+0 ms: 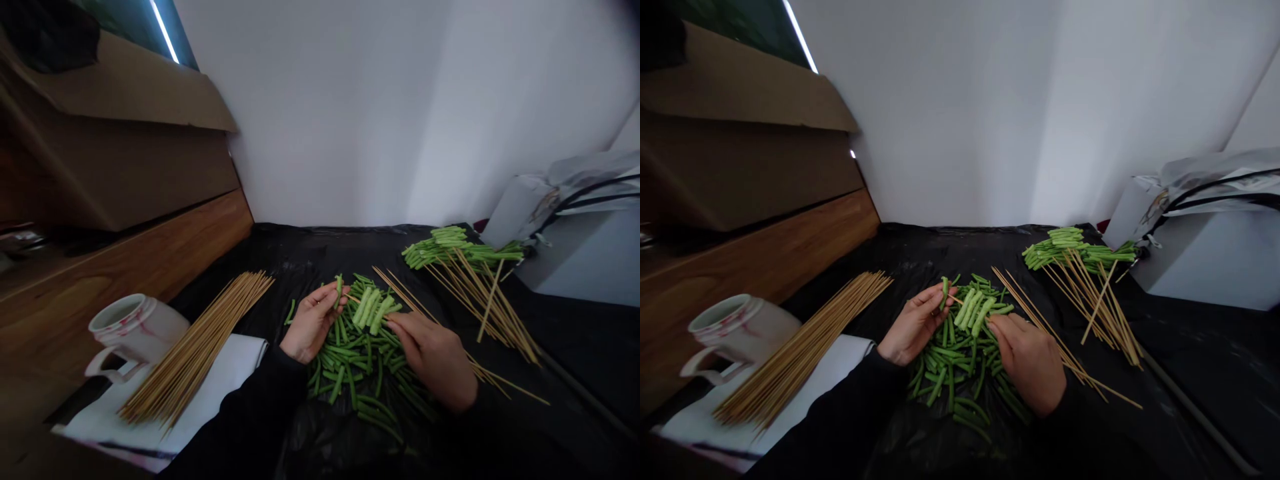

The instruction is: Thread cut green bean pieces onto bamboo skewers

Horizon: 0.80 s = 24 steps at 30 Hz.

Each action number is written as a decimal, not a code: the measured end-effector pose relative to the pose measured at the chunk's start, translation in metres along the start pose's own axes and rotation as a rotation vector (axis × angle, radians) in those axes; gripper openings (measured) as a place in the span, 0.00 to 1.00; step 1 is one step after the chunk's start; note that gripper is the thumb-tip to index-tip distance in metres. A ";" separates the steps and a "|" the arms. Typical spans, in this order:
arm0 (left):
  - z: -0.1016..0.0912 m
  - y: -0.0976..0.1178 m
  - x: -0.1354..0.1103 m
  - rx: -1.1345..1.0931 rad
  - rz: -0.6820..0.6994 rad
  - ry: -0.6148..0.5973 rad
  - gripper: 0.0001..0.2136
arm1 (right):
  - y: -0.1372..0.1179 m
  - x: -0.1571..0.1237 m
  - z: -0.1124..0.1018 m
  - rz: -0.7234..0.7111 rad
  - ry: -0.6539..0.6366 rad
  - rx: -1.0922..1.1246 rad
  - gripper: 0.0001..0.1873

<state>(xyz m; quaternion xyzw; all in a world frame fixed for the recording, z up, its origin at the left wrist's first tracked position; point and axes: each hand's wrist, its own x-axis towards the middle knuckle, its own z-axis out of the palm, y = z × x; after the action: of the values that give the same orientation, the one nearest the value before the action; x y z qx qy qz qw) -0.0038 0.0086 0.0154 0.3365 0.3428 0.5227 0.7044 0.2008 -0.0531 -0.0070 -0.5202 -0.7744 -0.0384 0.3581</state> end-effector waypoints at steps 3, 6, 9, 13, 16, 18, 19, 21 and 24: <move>0.000 0.000 0.000 0.005 -0.002 -0.007 0.12 | 0.000 0.000 0.001 -0.014 0.012 -0.008 0.13; 0.000 -0.001 -0.001 0.015 -0.006 -0.026 0.12 | 0.000 0.000 0.000 0.000 0.013 -0.024 0.13; 0.000 -0.002 -0.001 0.021 -0.008 -0.037 0.12 | -0.001 0.000 0.000 0.019 0.000 -0.038 0.13; -0.001 -0.003 -0.001 0.020 0.000 -0.037 0.12 | -0.002 0.000 0.000 0.026 -0.008 -0.040 0.13; -0.001 -0.003 0.000 0.029 0.008 -0.044 0.12 | -0.004 0.001 -0.001 0.032 -0.010 -0.044 0.14; -0.001 -0.003 -0.001 0.037 0.013 -0.047 0.11 | -0.004 0.000 -0.001 0.032 -0.015 -0.050 0.14; -0.001 -0.003 -0.001 0.038 0.016 -0.048 0.11 | -0.004 0.000 -0.001 0.031 -0.017 -0.052 0.14; 0.000 -0.002 -0.002 0.039 0.019 -0.046 0.11 | -0.003 0.000 -0.001 0.031 -0.022 -0.055 0.14; 0.001 -0.001 -0.002 0.036 0.012 -0.036 0.11 | -0.003 0.000 -0.001 0.034 -0.026 -0.057 0.14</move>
<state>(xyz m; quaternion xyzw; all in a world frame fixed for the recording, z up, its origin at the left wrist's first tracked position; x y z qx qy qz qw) -0.0029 0.0064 0.0147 0.3607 0.3373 0.5145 0.7010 0.1987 -0.0549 -0.0050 -0.5435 -0.7687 -0.0477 0.3339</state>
